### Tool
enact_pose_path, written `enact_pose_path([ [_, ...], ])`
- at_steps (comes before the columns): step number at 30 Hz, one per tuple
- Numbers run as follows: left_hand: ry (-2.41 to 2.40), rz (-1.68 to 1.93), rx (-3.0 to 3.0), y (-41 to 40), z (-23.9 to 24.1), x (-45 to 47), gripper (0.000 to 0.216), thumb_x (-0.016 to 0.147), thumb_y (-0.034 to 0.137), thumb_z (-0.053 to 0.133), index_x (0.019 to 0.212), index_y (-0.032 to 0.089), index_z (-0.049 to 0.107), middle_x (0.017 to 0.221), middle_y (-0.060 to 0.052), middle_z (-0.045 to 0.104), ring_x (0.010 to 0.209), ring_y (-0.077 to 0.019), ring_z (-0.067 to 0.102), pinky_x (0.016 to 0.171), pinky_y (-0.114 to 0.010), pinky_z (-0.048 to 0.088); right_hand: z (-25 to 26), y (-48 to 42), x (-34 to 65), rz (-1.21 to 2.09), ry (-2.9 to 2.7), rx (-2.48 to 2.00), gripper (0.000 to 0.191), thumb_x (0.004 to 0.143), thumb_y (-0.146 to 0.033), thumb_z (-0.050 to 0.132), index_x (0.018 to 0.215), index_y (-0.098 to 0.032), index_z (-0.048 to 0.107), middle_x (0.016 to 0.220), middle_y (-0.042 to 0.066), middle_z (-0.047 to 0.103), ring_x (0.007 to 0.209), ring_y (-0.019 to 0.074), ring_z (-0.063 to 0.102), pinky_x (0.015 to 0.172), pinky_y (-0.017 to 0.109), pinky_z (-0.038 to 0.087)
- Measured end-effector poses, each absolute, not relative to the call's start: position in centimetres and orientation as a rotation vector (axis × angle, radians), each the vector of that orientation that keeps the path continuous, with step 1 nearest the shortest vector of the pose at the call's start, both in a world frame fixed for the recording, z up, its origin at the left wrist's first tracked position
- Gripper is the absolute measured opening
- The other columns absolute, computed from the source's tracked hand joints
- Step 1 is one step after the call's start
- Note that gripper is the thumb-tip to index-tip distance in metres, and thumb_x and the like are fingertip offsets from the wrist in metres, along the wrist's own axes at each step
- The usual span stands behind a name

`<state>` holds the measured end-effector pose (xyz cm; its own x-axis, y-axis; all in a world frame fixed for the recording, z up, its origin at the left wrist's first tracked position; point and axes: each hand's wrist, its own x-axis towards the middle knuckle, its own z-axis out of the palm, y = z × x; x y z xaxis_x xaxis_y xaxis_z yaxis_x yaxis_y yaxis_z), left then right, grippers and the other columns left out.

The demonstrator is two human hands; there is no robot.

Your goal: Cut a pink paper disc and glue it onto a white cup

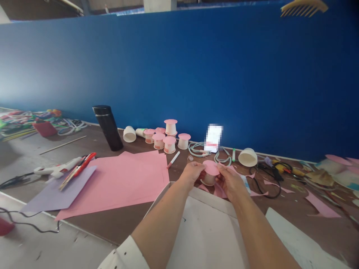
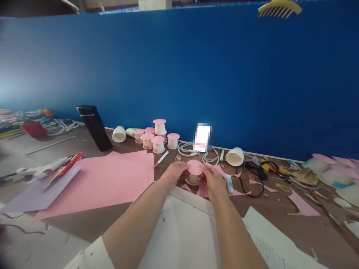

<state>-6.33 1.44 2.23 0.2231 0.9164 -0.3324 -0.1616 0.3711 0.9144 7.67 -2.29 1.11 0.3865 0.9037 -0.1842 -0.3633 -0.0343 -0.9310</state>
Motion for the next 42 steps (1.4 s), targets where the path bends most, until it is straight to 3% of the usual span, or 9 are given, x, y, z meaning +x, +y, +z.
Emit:
enact_pose_path([
  [14,1.05,0.873,0.896,1.5,1.9,-6.1,0.016,0.083,0.019,0.062,0.07,0.016,0.055,0.057,0.001,0.055,0.054,-0.0109,0.051,0.058,-0.023,0.041,1.0,-2.6,7.4,1.014,-0.643,-1.255,0.029,0.061,-0.037,0.085,0.078,-0.019,0.07,0.055,-0.004,0.057,0.05,0.0104,0.053,0.049,0.021,0.054],
  [23,1.076,0.87,1.007,1.4,2.0,-6.3,0.025,0.079,0.035,0.072,0.077,0.017,0.055,0.061,0.001,0.057,0.052,-0.0093,0.048,0.053,-0.023,0.038,0.5,-2.6,7.6,1.042,-0.626,-1.24,0.022,0.064,-0.034,0.083,0.073,-0.021,0.069,0.056,-0.004,0.056,0.052,0.0106,0.053,0.05,0.021,0.055],
  [29,1.124,0.839,1.036,1.1,2.2,-6.3,0.027,0.072,0.025,0.078,0.085,0.017,0.056,0.066,0.002,0.06,0.057,-0.0095,0.051,0.056,-0.022,0.039,0.6,-2.7,7.5,1.045,-0.628,-1.239,0.019,0.066,-0.033,0.081,0.074,-0.021,0.068,0.058,-0.004,0.058,0.053,0.0119,0.054,0.051,0.023,0.054],
  [38,1.122,0.846,1.046,1.4,2.1,-6.3,0.023,0.073,0.02,0.075,0.083,0.017,0.055,0.066,0.001,0.061,0.057,-0.0099,0.052,0.059,-0.023,0.041,0.6,-2.6,7.5,1.062,-0.644,-1.251,0.021,0.064,-0.037,0.081,0.073,-0.023,0.069,0.057,-0.005,0.057,0.052,0.0123,0.052,0.051,0.025,0.054],
  [42,1.122,0.847,1.03,1.4,2.1,-6.2,0.021,0.073,0.018,0.074,0.081,0.018,0.055,0.066,0.001,0.061,0.058,-0.0101,0.052,0.058,-0.022,0.04,0.2,-2.2,8.3,0.9,-0.761,-1.353,0.026,0.072,-0.049,0.073,0.074,-0.024,0.066,0.06,-0.001,0.06,0.053,0.0167,0.056,0.052,0.032,0.054],
])
